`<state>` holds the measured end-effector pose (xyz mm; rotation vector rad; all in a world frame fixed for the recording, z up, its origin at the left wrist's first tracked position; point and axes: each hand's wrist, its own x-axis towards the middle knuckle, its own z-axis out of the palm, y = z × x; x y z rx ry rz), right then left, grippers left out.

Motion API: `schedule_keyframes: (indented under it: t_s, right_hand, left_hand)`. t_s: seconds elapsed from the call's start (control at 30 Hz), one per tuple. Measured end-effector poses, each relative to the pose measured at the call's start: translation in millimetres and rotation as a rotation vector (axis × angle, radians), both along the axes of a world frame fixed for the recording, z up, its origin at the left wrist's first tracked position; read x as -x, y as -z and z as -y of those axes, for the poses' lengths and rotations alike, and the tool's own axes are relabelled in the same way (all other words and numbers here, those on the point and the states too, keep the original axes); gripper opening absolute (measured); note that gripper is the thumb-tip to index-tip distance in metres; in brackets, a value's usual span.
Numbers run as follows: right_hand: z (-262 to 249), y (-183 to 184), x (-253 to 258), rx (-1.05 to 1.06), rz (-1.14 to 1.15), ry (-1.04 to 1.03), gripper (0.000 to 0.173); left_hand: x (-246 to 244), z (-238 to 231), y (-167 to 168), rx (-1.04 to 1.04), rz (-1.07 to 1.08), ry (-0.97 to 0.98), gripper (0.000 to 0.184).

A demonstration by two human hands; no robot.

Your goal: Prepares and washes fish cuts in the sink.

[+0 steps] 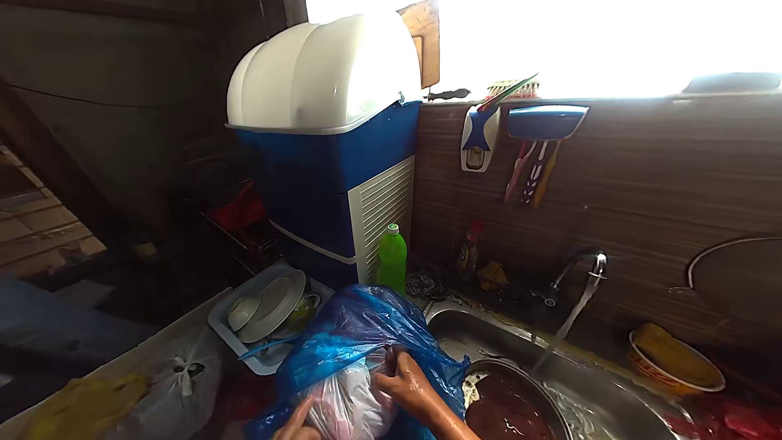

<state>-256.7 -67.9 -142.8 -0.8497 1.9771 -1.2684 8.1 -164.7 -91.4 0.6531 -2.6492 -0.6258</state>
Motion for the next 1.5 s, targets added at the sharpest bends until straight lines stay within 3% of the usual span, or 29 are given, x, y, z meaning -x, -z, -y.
schedule_keyframes:
  t_s: [0.03,0.1,0.2,0.27,0.37,0.43,0.53,0.67,0.77,0.9,1.0,1.17,1.3,1.4,1.5]
  right_hand:
    - [-2,6,-7,0.010,-0.038,0.051,0.064]
    - [-9,2,-21,0.003,-0.158,0.063,0.065]
    - [-17,-15,-37,-0.006,-0.284,-0.009,0.038]
    - [-21,-9,-33,0.048,-0.241,-0.052,0.028]
    - [-22,-2,4,0.057,-0.070,-0.105,0.030]
    - [-20,-26,24,-0.093,-0.210,-0.039,0.034]
    - [-14,-90,45,-0.357,-0.418,-0.030,0.038]
    - [12,-138,74,-0.098,-0.470,0.005,0.035]
    - [27,-132,73,-0.104,-0.515,-0.153,0.037]
    - [29,-71,45,-0.343,-0.674,-0.411,0.075]
    - [37,-41,47,-0.284,-0.727,-0.352,0.060]
    - [57,-82,71,-0.153,-0.855,-0.393,0.046]
    - [72,-124,69,-0.151,-0.815,-0.375,0.045]
    - [72,-127,62,-0.086,-0.733,-0.295,0.043]
    - [70,-111,57,-0.006,-0.657,-0.208,0.047]
  left_hand:
    - [4,0,3,-0.023,-0.103,-0.038,0.045]
    - [13,-2,5,-0.033,-0.176,-0.135,0.066]
    - [29,1,4,-0.008,-0.156,-0.238,0.088]
    - [34,6,1,0.012,-0.120,-0.270,0.090]
    - [33,18,-16,0.006,0.084,-0.242,0.092]
    - [35,19,-34,0.087,0.215,-0.224,0.085]
    - [46,11,-55,0.262,0.218,-0.203,0.068]
    - [70,3,-64,0.359,0.154,-0.073,0.052]
    - [90,8,-59,0.323,0.236,-0.027,0.055]
    - [114,27,-60,0.269,0.364,-0.053,0.063]
    - [128,34,-69,0.245,0.427,-0.037,0.065]
    - [133,36,-71,0.202,0.429,-0.053,0.068]
    - [122,30,-86,0.146,0.378,-0.058,0.066]
    - [134,37,-84,0.305,0.209,-0.041,0.072]
    - [169,60,-75,0.246,0.372,-0.074,0.093]
